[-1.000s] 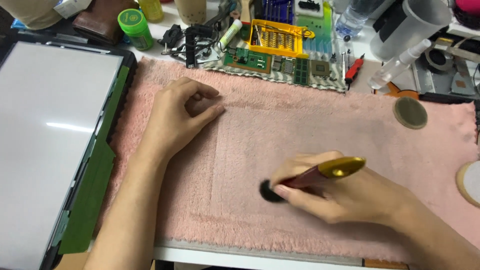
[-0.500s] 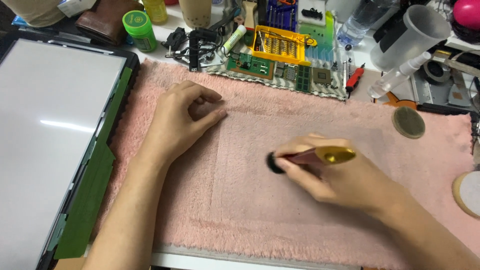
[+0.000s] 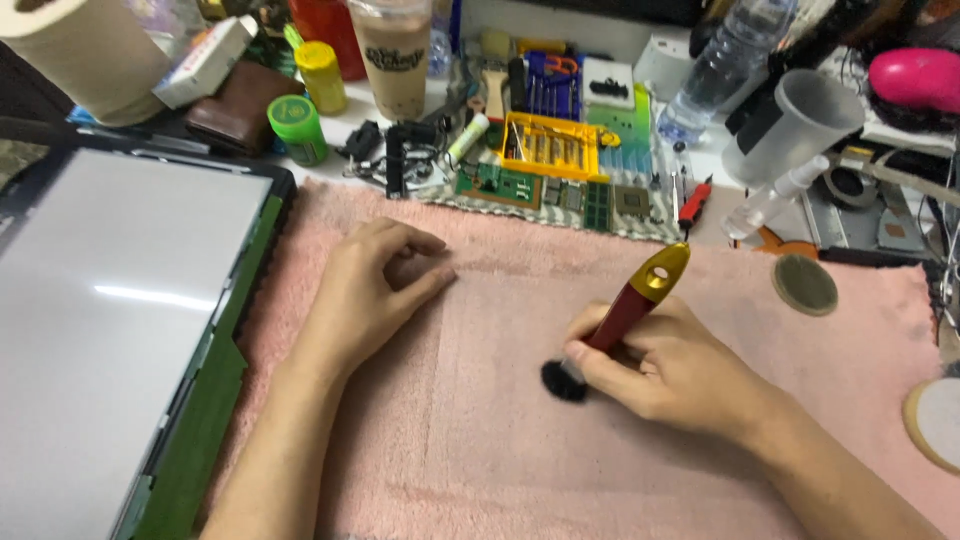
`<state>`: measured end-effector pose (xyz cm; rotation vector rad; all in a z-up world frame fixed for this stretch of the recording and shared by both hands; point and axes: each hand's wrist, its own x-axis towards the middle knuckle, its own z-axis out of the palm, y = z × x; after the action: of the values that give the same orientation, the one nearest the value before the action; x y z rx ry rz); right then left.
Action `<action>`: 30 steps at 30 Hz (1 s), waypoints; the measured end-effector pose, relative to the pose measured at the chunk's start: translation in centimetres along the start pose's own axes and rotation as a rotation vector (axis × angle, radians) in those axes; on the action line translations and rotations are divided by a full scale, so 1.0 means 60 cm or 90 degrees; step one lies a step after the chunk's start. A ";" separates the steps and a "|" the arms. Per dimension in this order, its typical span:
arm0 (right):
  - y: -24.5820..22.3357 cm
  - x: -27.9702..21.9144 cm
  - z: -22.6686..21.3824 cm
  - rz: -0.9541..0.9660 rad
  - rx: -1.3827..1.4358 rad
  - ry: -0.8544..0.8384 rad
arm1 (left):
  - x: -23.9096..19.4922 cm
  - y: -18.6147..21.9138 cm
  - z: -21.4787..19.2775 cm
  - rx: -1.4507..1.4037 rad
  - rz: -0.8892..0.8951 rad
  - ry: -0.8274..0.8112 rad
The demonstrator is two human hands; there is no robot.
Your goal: The person places a translucent screen protector on a pink towel and uses a brush to wipe its surface repeatedly. They hold the sheet with one hand while brushing with the other, covering the entire area.
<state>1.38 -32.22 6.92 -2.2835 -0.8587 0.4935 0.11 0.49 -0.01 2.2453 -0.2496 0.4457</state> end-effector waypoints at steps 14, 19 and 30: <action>0.008 0.040 0.001 -0.078 0.071 0.117 | 0.002 0.012 0.005 -0.054 -0.059 0.094; 0.039 0.060 -0.023 -0.077 0.045 0.134 | 0.002 0.020 0.002 -0.056 -0.053 0.112; 0.052 0.074 -0.030 -0.078 -0.008 0.170 | -0.005 0.026 0.002 -0.007 -0.034 0.088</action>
<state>6.92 -31.76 5.58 -2.2272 -0.8613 0.1254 -0.65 -0.61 0.87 2.1939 -0.1196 0.5664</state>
